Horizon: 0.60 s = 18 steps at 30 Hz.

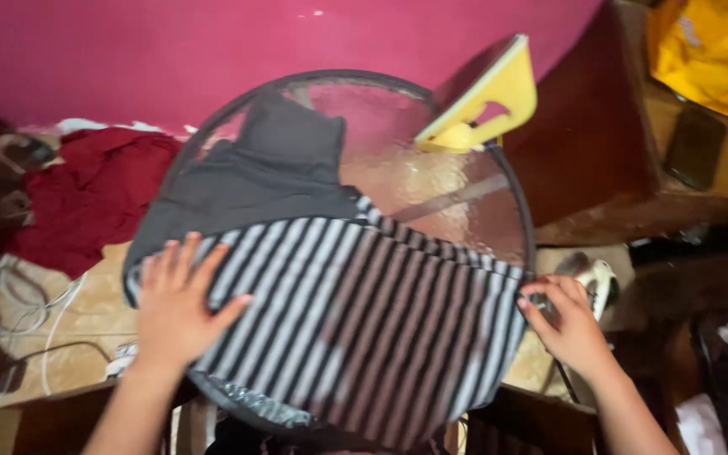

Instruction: The person folds a striped garment on a glass table and then uses a yellow iron to press a dark piece of fabric. The person repeatedly moves the iron across the fabric surface to smooth it out.

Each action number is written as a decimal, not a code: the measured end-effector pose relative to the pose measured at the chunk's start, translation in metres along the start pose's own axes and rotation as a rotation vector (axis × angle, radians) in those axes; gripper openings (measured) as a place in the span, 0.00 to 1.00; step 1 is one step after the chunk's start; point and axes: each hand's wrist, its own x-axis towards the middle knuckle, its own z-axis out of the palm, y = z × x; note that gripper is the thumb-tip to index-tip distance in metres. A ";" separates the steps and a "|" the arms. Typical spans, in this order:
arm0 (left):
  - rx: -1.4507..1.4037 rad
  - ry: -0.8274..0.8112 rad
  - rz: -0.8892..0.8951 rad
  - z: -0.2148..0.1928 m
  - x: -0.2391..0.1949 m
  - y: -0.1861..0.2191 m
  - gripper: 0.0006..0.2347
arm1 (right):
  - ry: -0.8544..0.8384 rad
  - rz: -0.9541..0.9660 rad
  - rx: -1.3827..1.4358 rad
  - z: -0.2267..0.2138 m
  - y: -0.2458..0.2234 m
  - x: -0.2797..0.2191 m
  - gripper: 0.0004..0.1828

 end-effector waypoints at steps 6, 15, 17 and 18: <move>-0.041 -0.169 -0.176 -0.008 0.003 -0.054 0.32 | -0.146 0.328 0.289 -0.013 -0.011 -0.005 0.19; -0.127 0.082 0.177 -0.035 0.062 0.040 0.28 | -0.470 0.477 0.419 -0.032 -0.017 -0.006 0.34; -0.251 0.058 0.254 -0.016 0.080 0.060 0.26 | -0.544 0.516 0.441 -0.030 -0.016 -0.006 0.38; -0.289 0.076 0.298 0.001 0.083 0.064 0.28 | -0.443 0.461 0.472 -0.027 -0.013 -0.011 0.40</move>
